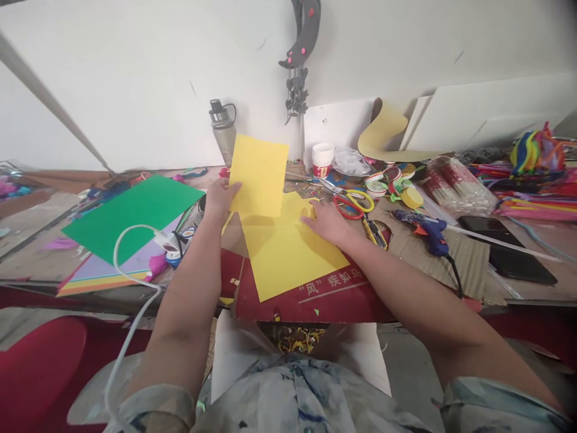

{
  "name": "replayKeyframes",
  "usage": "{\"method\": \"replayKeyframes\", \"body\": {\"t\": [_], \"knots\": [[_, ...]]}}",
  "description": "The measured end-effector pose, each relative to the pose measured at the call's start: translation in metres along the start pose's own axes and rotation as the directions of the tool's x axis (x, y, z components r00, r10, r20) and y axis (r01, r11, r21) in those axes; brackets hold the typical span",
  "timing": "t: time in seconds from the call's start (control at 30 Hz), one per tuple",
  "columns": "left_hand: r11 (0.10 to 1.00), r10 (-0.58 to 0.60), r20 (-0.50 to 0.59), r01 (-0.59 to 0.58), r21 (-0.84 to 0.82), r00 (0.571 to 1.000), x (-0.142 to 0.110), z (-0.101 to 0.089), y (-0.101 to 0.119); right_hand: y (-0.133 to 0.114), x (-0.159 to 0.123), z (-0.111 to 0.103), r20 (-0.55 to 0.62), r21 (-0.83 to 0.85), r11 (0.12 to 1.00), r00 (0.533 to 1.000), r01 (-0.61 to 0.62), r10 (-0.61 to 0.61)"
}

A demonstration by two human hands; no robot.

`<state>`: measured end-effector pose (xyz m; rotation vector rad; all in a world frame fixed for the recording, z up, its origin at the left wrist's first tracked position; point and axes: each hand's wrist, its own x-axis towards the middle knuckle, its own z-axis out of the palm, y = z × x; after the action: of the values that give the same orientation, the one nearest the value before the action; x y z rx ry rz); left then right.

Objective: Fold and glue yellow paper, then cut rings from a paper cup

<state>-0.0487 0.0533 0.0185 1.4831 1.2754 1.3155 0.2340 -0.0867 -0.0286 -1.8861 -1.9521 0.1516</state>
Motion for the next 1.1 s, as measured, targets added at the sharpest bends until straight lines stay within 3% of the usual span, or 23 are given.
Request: {"method": "replayKeyframes", "body": {"t": [0.17,0.37,0.5,0.67,0.87,1.1], "knots": [[0.986,0.000,0.071,0.012,-0.166,0.998,-0.003,0.013,0.002,-0.010,0.001,0.004,0.038,-0.093,0.990,0.993,-0.108,0.112],[0.965,0.019,-0.009,-0.021,-0.262,1.000,-0.003,0.015,0.001,-0.017,0.005,-0.008,0.146,0.068,0.963,0.958,-0.260,0.248],[0.952,-0.002,0.023,0.009,-0.306,1.000,-0.005,0.017,0.001,-0.013,0.012,-0.011,0.152,0.074,0.942,0.937,-0.327,0.313],[0.925,0.022,0.062,0.003,-0.380,0.998,-0.007,0.021,0.001,-0.009,0.017,-0.009,0.045,0.081,0.960,0.963,-0.268,0.265],[0.864,0.064,-0.002,-0.056,-0.501,0.998,-0.008,0.020,0.001,-0.011,0.010,-0.006,-0.040,0.229,0.958,0.981,-0.174,0.188],[0.830,0.105,-0.034,-0.106,-0.547,0.994,0.000,0.016,-0.003,-0.018,0.007,-0.002,-0.228,0.246,0.967,0.966,-0.066,0.124]]}}
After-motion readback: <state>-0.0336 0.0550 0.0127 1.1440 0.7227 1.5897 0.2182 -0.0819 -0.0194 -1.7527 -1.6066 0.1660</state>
